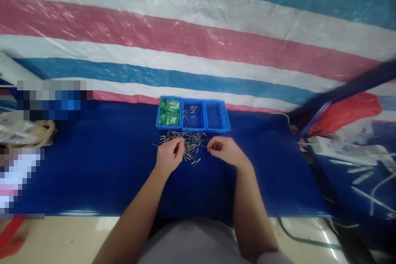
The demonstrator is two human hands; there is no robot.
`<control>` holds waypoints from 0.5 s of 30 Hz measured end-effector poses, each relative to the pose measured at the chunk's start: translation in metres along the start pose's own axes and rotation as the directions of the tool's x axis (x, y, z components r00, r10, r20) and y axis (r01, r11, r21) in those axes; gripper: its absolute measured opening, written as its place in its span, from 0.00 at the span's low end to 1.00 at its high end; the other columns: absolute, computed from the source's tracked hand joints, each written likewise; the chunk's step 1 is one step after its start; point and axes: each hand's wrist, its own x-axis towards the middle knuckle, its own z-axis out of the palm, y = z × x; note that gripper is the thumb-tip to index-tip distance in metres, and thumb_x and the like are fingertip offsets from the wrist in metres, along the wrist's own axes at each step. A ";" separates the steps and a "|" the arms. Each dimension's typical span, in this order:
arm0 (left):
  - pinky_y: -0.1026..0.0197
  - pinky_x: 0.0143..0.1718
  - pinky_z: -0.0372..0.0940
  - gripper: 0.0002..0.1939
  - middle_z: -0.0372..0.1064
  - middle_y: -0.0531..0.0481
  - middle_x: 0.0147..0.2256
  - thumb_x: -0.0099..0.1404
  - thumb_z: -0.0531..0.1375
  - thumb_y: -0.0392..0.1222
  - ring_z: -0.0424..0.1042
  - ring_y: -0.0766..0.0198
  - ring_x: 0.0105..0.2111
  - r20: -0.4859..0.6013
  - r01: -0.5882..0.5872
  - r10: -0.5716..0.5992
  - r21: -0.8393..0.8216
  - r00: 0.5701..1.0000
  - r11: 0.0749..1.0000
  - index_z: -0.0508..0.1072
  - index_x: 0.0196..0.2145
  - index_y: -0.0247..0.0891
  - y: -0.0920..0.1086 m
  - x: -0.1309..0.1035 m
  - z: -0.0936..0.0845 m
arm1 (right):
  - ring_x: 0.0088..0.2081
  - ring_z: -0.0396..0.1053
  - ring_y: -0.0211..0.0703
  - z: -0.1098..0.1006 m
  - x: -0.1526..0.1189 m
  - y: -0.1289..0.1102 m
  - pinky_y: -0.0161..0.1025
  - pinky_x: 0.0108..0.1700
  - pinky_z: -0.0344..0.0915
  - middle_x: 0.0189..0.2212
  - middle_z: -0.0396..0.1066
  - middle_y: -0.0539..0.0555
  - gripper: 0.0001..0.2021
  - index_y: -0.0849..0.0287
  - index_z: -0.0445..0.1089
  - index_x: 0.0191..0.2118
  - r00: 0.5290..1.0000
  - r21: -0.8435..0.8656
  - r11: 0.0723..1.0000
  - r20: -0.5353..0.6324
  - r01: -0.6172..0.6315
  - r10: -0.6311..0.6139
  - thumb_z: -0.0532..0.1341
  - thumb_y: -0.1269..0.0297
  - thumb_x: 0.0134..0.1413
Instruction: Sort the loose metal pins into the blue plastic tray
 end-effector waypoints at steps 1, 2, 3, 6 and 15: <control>0.67 0.31 0.67 0.08 0.75 0.54 0.27 0.66 0.58 0.37 0.73 0.70 0.25 0.003 0.001 -0.001 -0.010 1.000 1.000 0.76 0.40 0.39 0.000 0.000 0.000 | 0.25 0.65 0.36 0.004 0.001 -0.003 0.34 0.27 0.62 0.24 0.70 0.48 0.04 0.57 0.75 0.33 0.998 -0.003 0.999 -0.050 0.034 -0.034 0.66 0.64 0.51; 0.67 0.31 0.67 0.08 0.75 0.54 0.27 0.66 0.58 0.37 0.73 0.70 0.25 0.011 0.002 -0.002 -0.023 1.000 1.000 0.76 0.40 0.39 0.000 -0.001 0.001 | 0.27 0.67 0.37 0.009 0.003 -0.006 0.35 0.29 0.64 0.27 0.72 0.49 0.04 0.57 0.75 0.33 0.991 -0.008 0.997 -0.109 0.078 -0.079 0.66 0.63 0.52; 0.67 0.31 0.67 0.08 0.74 0.55 0.26 0.65 0.59 0.37 0.72 0.71 0.24 0.019 0.005 -0.005 -0.035 1.000 0.999 0.76 0.41 0.39 0.000 -0.001 0.001 | 0.29 0.68 0.38 0.015 0.004 -0.009 0.36 0.31 0.65 0.30 0.74 0.51 0.04 0.57 0.75 0.34 0.980 -0.005 0.991 -0.149 0.135 -0.134 0.65 0.63 0.54; 0.66 0.31 0.68 0.10 0.72 0.56 0.23 0.65 0.60 0.38 0.72 0.70 0.23 0.042 0.015 -0.013 -0.053 0.999 0.998 0.76 0.44 0.39 0.000 -0.002 0.002 | 0.31 0.69 0.38 0.034 0.009 -0.019 0.38 0.34 0.68 0.35 0.75 0.53 0.05 0.55 0.76 0.39 0.945 0.003 0.956 -0.153 0.294 -0.290 0.63 0.65 0.58; 0.65 0.36 0.71 0.09 0.78 0.52 0.33 0.66 0.60 0.40 0.77 0.67 0.30 0.047 0.014 -0.012 -0.044 0.999 0.999 0.77 0.42 0.41 -0.002 -0.002 0.001 | 0.36 0.73 0.41 0.063 0.013 -0.026 0.40 0.38 0.71 0.39 0.76 0.54 0.06 0.53 0.77 0.40 0.897 0.051 0.922 -0.256 0.384 -0.360 0.63 0.66 0.60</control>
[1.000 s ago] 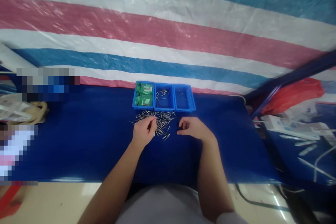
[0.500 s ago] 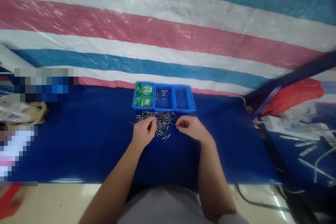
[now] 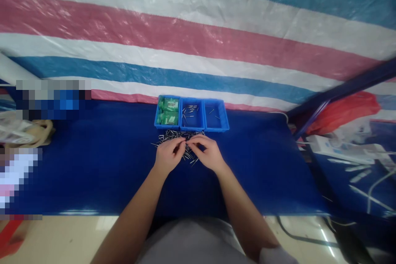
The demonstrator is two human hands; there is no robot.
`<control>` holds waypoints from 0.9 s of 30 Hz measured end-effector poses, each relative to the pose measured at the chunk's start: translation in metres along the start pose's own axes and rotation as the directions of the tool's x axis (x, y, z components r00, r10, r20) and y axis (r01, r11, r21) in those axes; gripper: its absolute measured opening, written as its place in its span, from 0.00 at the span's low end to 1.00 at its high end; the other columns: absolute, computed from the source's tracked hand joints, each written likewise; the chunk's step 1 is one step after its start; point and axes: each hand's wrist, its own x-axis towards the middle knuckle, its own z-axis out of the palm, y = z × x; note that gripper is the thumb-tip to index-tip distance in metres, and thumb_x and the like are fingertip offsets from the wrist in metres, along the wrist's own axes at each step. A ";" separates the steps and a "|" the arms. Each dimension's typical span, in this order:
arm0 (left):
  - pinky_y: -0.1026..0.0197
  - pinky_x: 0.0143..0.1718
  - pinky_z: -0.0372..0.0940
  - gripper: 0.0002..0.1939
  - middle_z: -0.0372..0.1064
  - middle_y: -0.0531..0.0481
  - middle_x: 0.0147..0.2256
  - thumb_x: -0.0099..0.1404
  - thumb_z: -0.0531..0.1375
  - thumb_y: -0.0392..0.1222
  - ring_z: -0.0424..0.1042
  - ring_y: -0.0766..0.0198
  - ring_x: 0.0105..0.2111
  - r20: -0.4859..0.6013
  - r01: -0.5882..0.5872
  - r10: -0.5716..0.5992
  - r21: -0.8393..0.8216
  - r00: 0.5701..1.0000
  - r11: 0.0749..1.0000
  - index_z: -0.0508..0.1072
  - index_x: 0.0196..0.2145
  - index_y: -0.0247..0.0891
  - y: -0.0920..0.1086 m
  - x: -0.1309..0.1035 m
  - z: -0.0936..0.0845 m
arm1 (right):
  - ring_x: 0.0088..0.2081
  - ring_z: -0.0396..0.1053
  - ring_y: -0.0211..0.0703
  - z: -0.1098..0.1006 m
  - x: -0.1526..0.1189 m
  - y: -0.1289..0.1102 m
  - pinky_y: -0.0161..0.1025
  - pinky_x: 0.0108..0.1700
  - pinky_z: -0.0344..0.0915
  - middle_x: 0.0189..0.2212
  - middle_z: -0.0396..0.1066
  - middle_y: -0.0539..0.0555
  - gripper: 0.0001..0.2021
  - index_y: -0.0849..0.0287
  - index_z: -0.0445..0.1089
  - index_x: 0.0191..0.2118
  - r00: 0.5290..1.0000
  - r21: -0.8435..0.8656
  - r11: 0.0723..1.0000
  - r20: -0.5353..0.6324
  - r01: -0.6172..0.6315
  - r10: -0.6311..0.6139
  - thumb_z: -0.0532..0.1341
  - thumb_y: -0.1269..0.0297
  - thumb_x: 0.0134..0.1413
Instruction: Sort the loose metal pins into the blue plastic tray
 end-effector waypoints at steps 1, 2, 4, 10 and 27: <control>0.65 0.36 0.71 0.09 0.78 0.51 0.34 0.66 0.60 0.40 0.77 0.67 0.30 0.001 0.005 -0.005 -0.002 1.000 1.000 0.77 0.42 0.40 0.000 0.000 0.000 | 0.37 0.73 0.42 0.001 0.000 0.000 0.40 0.38 0.71 0.39 0.76 0.54 0.05 0.53 0.77 0.40 1.000 0.017 1.000 -0.014 -0.011 0.011 0.63 0.65 0.60; 0.65 0.36 0.71 0.09 0.79 0.51 0.34 0.66 0.60 0.41 0.77 0.67 0.30 0.002 0.013 -0.013 -0.005 1.000 1.000 0.77 0.42 0.40 0.000 0.000 0.000 | 0.38 0.74 0.42 0.003 0.000 0.000 0.40 0.38 0.71 0.38 0.76 0.54 0.05 0.54 0.77 0.39 0.999 0.036 0.999 -0.032 -0.025 0.027 0.63 0.65 0.60; 0.66 0.34 0.70 0.09 0.78 0.51 0.33 0.66 0.60 0.42 0.76 0.68 0.29 0.006 0.039 -0.039 -0.016 0.999 0.999 0.76 0.43 0.40 0.001 0.000 -0.001 | 0.38 0.74 0.43 0.006 0.000 0.000 0.40 0.38 0.71 0.37 0.76 0.54 0.04 0.54 0.76 0.38 0.995 0.082 0.995 -0.074 -0.061 0.067 0.63 0.64 0.59; 0.66 0.35 0.70 0.10 0.78 0.50 0.36 0.68 0.58 0.44 0.77 0.68 0.30 0.023 0.066 -0.066 -0.017 0.998 0.998 0.76 0.44 0.40 0.002 0.001 -0.002 | 0.35 0.74 0.42 0.010 -0.001 0.004 0.41 0.39 0.72 0.35 0.77 0.54 0.07 0.54 0.75 0.40 0.968 0.195 0.965 -0.144 -0.177 0.206 0.63 0.58 0.58; 0.66 0.30 0.65 0.11 0.75 0.53 0.27 0.69 0.56 0.45 0.73 0.68 0.25 0.025 0.049 -0.051 0.090 0.998 0.995 0.75 0.35 0.39 0.003 0.003 -0.005 | 0.39 0.74 0.44 0.007 0.002 0.000 0.41 0.39 0.70 0.38 0.77 0.55 0.06 0.53 0.77 0.40 0.983 0.062 0.992 -0.140 -0.110 0.117 0.64 0.62 0.59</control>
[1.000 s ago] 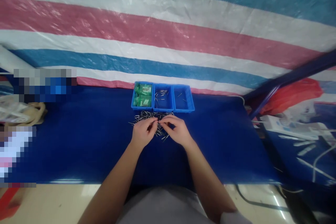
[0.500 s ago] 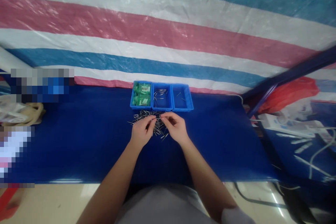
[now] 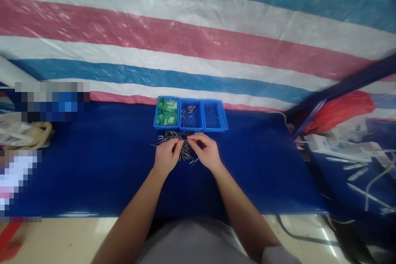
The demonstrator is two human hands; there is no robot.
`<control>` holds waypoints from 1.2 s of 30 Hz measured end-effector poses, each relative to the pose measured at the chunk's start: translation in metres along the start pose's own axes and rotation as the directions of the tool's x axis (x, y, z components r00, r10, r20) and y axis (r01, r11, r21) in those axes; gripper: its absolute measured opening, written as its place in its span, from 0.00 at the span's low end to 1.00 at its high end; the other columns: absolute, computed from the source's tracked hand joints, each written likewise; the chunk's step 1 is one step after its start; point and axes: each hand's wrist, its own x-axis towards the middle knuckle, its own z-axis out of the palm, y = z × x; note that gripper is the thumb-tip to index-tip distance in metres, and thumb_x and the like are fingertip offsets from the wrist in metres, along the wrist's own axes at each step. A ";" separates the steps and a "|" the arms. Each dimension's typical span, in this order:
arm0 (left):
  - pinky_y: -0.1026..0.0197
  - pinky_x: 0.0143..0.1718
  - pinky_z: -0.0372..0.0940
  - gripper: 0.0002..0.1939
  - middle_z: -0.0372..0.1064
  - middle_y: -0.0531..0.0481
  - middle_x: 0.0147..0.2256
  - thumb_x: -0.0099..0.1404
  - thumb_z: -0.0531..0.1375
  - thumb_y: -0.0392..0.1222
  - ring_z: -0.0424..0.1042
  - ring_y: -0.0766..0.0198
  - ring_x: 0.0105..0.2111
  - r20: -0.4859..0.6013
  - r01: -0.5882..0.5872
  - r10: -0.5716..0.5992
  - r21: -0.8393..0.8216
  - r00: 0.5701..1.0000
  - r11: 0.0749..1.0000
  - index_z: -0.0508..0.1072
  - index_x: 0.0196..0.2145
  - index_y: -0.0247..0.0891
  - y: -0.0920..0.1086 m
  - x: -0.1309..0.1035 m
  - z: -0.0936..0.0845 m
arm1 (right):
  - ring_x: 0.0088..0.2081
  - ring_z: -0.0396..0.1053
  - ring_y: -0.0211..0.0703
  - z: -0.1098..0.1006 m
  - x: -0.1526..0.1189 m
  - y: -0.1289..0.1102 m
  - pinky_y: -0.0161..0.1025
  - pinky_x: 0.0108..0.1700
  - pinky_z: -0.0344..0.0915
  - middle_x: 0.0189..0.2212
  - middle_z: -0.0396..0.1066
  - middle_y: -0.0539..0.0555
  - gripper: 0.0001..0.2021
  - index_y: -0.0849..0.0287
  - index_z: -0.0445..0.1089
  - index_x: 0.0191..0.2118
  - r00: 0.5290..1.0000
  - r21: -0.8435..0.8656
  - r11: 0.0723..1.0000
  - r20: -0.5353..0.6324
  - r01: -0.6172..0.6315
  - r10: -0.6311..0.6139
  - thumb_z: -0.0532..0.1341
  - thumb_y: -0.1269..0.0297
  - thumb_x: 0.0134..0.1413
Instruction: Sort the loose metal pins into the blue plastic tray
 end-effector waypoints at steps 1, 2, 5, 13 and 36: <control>0.66 0.31 0.65 0.10 0.75 0.52 0.28 0.69 0.56 0.44 0.74 0.68 0.26 0.001 -0.001 0.001 -0.007 1.000 1.000 0.75 0.35 0.39 0.000 0.000 0.000 | 0.39 0.74 0.44 0.000 0.000 0.000 0.41 0.40 0.71 0.37 0.77 0.55 0.06 0.53 0.77 0.39 1.000 0.009 1.000 -0.004 -0.013 0.013 0.64 0.61 0.58; 0.66 0.32 0.66 0.10 0.76 0.52 0.29 0.69 0.56 0.44 0.74 0.68 0.27 0.002 0.002 -0.002 -0.019 1.000 1.000 0.75 0.36 0.39 0.000 0.000 0.000 | 0.38 0.74 0.44 0.001 0.000 0.001 0.41 0.40 0.71 0.37 0.77 0.55 0.06 0.53 0.77 0.39 1.000 0.022 0.999 -0.006 -0.028 0.028 0.64 0.61 0.58; 0.67 0.32 0.67 0.09 0.76 0.53 0.29 0.68 0.58 0.44 0.74 0.69 0.26 -0.011 0.018 -0.019 -0.069 1.000 0.997 0.76 0.41 0.40 -0.001 -0.002 0.002 | 0.36 0.74 0.44 0.001 0.000 0.004 0.41 0.39 0.71 0.36 0.77 0.54 0.06 0.54 0.77 0.38 0.998 0.071 0.996 -0.023 -0.053 0.055 0.65 0.60 0.57; 0.66 0.33 0.68 0.09 0.77 0.51 0.33 0.69 0.57 0.44 0.76 0.68 0.29 0.003 0.052 -0.052 -0.091 0.999 0.994 0.76 0.40 0.40 -0.001 -0.002 0.002 | 0.35 0.74 0.43 0.001 -0.001 0.006 0.41 0.39 0.72 0.35 0.77 0.54 0.08 0.53 0.77 0.40 0.997 0.060 0.995 -0.025 -0.077 0.078 0.65 0.58 0.57; 0.65 0.38 0.71 0.09 0.79 0.49 0.36 0.68 0.58 0.44 0.78 0.66 0.32 -0.015 0.049 -0.051 -0.117 0.999 0.992 0.77 0.41 0.41 -0.002 -0.003 0.003 | 0.33 0.73 0.42 0.003 -0.002 0.005 0.40 0.37 0.71 0.35 0.77 0.54 0.08 0.53 0.77 0.39 0.997 0.090 0.993 -0.025 -0.077 0.079 0.65 0.58 0.57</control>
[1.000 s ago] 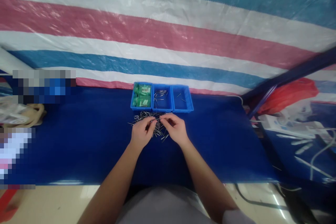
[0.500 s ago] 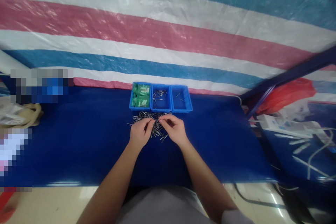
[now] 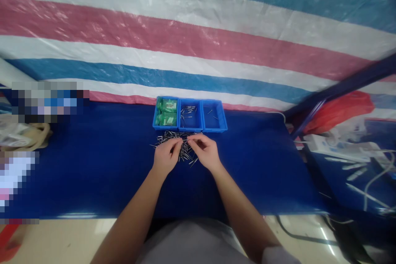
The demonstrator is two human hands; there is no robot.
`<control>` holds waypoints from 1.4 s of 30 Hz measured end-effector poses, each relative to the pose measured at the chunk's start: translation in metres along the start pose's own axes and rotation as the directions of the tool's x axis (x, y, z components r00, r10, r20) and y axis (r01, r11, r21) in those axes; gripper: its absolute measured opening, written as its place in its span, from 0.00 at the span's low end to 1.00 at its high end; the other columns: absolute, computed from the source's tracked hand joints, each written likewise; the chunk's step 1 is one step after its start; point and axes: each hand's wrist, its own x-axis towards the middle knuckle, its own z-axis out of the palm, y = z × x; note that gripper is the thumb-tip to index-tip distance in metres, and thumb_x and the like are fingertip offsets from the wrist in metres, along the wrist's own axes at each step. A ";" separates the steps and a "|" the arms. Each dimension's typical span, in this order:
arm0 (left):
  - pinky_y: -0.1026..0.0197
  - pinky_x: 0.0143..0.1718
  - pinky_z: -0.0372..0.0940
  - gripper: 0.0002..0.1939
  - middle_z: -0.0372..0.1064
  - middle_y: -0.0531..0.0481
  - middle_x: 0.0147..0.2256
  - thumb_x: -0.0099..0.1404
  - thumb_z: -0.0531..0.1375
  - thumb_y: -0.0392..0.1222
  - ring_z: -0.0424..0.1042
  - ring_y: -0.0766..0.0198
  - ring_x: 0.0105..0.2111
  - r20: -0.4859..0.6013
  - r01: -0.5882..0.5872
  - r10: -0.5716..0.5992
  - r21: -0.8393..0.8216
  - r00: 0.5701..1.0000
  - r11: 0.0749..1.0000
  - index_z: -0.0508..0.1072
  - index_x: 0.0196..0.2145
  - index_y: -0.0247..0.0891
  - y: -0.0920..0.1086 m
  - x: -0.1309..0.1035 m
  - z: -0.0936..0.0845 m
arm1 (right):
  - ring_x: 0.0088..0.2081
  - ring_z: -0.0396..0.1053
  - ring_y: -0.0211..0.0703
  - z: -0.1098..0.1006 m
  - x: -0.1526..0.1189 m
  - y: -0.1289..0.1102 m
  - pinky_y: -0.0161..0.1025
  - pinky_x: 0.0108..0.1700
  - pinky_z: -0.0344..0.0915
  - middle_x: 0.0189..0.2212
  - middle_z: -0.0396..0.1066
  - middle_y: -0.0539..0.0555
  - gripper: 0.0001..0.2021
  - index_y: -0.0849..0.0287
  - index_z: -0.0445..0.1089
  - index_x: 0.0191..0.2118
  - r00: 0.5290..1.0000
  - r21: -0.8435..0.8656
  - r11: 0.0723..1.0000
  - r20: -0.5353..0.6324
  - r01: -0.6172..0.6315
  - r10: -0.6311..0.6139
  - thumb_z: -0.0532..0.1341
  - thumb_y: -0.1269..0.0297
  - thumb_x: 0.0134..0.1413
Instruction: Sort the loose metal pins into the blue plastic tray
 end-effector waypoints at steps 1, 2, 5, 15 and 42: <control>0.65 0.37 0.71 0.09 0.79 0.49 0.36 0.68 0.58 0.44 0.78 0.66 0.32 0.002 0.001 -0.001 0.007 1.000 1.000 0.77 0.41 0.41 0.000 0.000 0.000 | 0.33 0.73 0.42 0.000 0.000 0.000 0.40 0.37 0.71 0.35 0.77 0.54 0.08 0.53 0.77 0.40 1.000 0.000 1.000 0.004 0.003 -0.003 0.65 0.58 0.57; 0.65 0.37 0.71 0.09 0.78 0.49 0.36 0.68 0.58 0.44 0.77 0.66 0.32 0.004 -0.002 0.002 0.014 1.000 1.000 0.77 0.41 0.41 0.001 0.001 -0.001 | 0.33 0.73 0.42 0.000 0.000 0.001 0.40 0.37 0.71 0.35 0.77 0.54 0.08 0.53 0.77 0.40 1.000 -0.005 1.000 0.008 0.003 -0.003 0.65 0.58 0.57; 0.67 0.35 0.69 0.08 0.78 0.51 0.33 0.68 0.58 0.44 0.77 0.67 0.31 0.014 -0.019 0.018 0.029 1.000 0.999 0.76 0.39 0.40 0.001 0.002 -0.002 | 0.34 0.73 0.43 0.000 0.000 0.001 0.41 0.38 0.71 0.36 0.77 0.54 0.09 0.53 0.77 0.41 1.000 -0.026 1.000 0.015 0.003 -0.003 0.65 0.58 0.57; 0.67 0.33 0.66 0.10 0.77 0.51 0.31 0.69 0.56 0.43 0.76 0.67 0.29 0.016 -0.062 0.061 0.091 0.998 0.994 0.76 0.36 0.39 0.000 0.002 -0.003 | 0.36 0.73 0.43 0.000 0.000 -0.002 0.40 0.36 0.71 0.36 0.77 0.55 0.06 0.53 0.78 0.39 0.999 -0.029 0.998 -0.002 0.051 -0.051 0.66 0.60 0.57; 0.67 0.32 0.67 0.10 0.76 0.53 0.30 0.67 0.59 0.44 0.74 0.69 0.26 -0.005 0.022 -0.022 0.016 1.000 1.000 0.75 0.43 0.40 0.000 0.000 0.000 | 0.33 0.73 0.41 0.001 0.000 -0.001 0.38 0.35 0.70 0.33 0.76 0.53 0.06 0.54 0.77 0.38 1.000 0.073 0.997 -0.029 0.015 -0.013 0.67 0.61 0.55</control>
